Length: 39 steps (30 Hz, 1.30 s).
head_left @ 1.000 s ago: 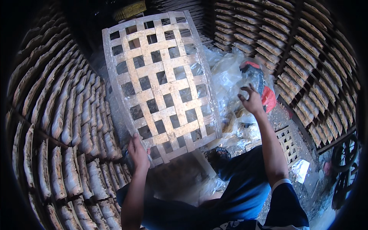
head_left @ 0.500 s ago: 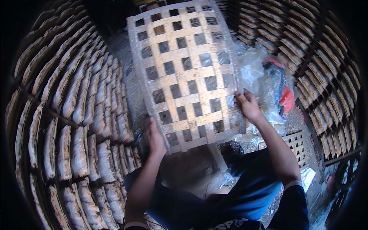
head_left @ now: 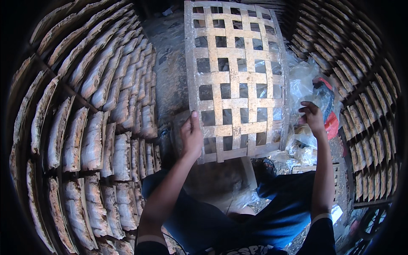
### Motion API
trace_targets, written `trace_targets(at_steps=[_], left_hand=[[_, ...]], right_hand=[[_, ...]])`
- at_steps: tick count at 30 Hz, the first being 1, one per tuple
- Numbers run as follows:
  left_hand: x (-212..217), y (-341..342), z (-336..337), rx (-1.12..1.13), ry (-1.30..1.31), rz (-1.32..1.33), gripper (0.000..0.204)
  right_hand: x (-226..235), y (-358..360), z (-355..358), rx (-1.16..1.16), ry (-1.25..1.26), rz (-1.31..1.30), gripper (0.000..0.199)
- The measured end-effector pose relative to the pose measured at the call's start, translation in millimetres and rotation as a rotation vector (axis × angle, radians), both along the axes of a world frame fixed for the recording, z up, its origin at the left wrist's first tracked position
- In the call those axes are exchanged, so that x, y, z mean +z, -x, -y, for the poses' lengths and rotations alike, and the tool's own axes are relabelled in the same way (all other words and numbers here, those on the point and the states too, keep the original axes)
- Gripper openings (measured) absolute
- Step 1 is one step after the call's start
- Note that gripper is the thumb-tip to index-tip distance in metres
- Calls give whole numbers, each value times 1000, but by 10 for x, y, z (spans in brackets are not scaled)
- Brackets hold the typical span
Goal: The person sits on the floor and assembles a rectangular wooden lattice by hand, inserting thin wooden strips into a grid frame. The person repeatedly adjusts and aligns the strips, then places the completed lattice aside and handles a plastic bag.
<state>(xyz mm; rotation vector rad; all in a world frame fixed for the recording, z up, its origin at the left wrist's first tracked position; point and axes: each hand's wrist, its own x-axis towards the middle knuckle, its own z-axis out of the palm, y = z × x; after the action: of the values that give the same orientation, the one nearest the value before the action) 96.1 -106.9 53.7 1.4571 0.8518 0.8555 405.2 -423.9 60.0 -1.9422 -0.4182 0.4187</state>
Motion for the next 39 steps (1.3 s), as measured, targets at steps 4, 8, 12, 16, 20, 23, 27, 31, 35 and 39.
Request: trace_targets(at_steps=[4,8,12,16,20,23,27,31,35,39], left_hand=[[37,50,-13,-59,-22,1,49],[151,30,89,-95,22,20,47],[23,53,-4,-161,131,27,44],[121,-85,162,-141,239,47,43],[189,-130,319,-138,370,97,47],[168,-123,231,-126,360,39,52],[231,-105,235,-84,340,13,55],[193,-70,225,-75,415,-37,57],[197,-102,305,-50,447,-54,56],[33,-189,386,-90,426,-12,55]], right_hand=[[-156,-461,401,-288,640,372,29],[-53,-216,55,-292,341,986,35],[585,801,-1049,6,-71,1034,29],[454,1625,-1660,399,-120,1002,38],[246,1974,-1704,540,-96,1048,35],[162,2008,-1694,526,-71,1063,33],[93,2065,-1687,534,-87,1060,34],[-16,2119,-1716,563,-152,1041,33],[-44,2064,-1676,564,-174,1032,26],[36,2034,-1533,551,-130,1067,22]])
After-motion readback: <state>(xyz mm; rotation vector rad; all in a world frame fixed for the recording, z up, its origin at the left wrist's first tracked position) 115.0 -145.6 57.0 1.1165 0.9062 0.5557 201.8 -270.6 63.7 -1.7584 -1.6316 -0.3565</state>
